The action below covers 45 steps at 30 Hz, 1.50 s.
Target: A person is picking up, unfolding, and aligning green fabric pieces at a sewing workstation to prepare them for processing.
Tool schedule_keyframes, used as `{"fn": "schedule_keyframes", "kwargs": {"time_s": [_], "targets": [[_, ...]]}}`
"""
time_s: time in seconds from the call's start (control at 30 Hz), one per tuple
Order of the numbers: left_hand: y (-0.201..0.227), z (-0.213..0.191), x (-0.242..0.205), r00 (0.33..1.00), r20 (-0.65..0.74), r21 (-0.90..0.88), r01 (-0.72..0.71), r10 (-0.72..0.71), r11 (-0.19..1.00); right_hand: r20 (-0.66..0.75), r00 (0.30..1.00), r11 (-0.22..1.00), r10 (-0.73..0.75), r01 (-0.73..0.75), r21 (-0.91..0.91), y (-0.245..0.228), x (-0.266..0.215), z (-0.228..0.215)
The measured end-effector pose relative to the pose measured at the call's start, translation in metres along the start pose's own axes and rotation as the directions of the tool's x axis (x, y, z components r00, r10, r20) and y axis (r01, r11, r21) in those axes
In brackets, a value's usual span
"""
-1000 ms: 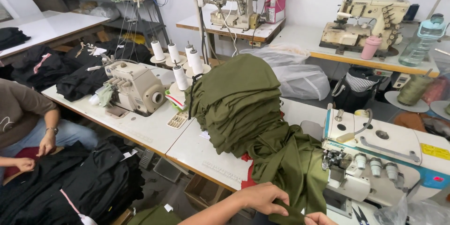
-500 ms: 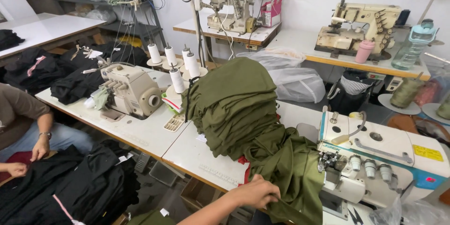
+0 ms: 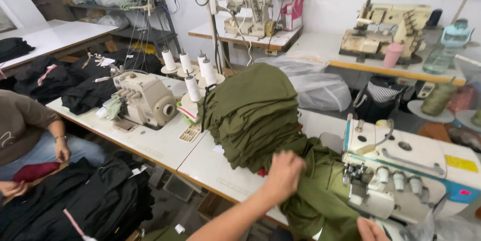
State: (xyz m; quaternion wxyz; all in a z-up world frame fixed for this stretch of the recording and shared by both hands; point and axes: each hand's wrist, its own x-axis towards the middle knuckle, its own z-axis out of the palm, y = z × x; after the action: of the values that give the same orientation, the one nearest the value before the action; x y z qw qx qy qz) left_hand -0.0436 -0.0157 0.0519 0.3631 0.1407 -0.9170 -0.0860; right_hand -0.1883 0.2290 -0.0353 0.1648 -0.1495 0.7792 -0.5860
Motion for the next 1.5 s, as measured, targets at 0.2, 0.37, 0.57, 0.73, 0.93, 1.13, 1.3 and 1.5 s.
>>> {"fn": "schedule_keyframes", "kwargs": {"time_s": [0.2, 0.37, 0.57, 0.73, 0.93, 1.13, 1.3, 1.5], "targets": [[-0.045, 0.115, -0.121, 0.926, 0.294, -0.131, -0.207, 0.238, 0.969, -0.068, 0.996, 0.961, -0.052, 0.068, 0.268, -0.064, -0.037, 0.058], [-0.038, 0.069, -0.102, 0.902, 0.431, 0.095, -0.062, 0.015, 0.994, -0.051, 0.942, 0.938, -0.332, 0.324, -0.126, 0.038, 0.000, 0.141], [-0.079, 0.100, -0.094, 0.917, 0.375, 0.007, -0.151, 0.138, 0.988, 0.234, 0.927, 0.719, -0.294, 0.376, -0.585, 0.140, 0.071, 0.189], [-0.049, 0.026, -0.040, 0.976, 0.141, -0.250, -0.127, 0.166, 0.960, 0.392, 0.802, 0.590, -0.451, 0.598, -0.543, 0.166, 0.088, 0.167], [-0.064, 0.004, -0.026, 0.992, -0.053, -0.258, -0.123, 0.113, 0.958, -0.018, 0.757, 0.678, -0.653, 0.573, -0.461, 0.100, 0.056, 0.074], [-0.117, 0.067, -0.074, 0.961, 0.276, -0.266, 0.087, -0.011, 0.960, -0.091, 0.797, 0.735, -0.597, 0.499, -0.459, 0.050, 0.038, 0.005], [-0.093, 0.034, -0.074, 0.922, 0.385, -0.164, 0.103, -0.033, 0.981, -0.068, 0.904, 0.857, -0.422, 0.374, -0.355, 0.019, 0.013, 0.019], [-0.076, 0.009, -0.080, 0.921, 0.376, 0.021, -0.117, 0.101, 0.993, 0.002, 0.945, 0.935, -0.328, 0.325, -0.141, 0.002, -0.023, 0.091]]}}
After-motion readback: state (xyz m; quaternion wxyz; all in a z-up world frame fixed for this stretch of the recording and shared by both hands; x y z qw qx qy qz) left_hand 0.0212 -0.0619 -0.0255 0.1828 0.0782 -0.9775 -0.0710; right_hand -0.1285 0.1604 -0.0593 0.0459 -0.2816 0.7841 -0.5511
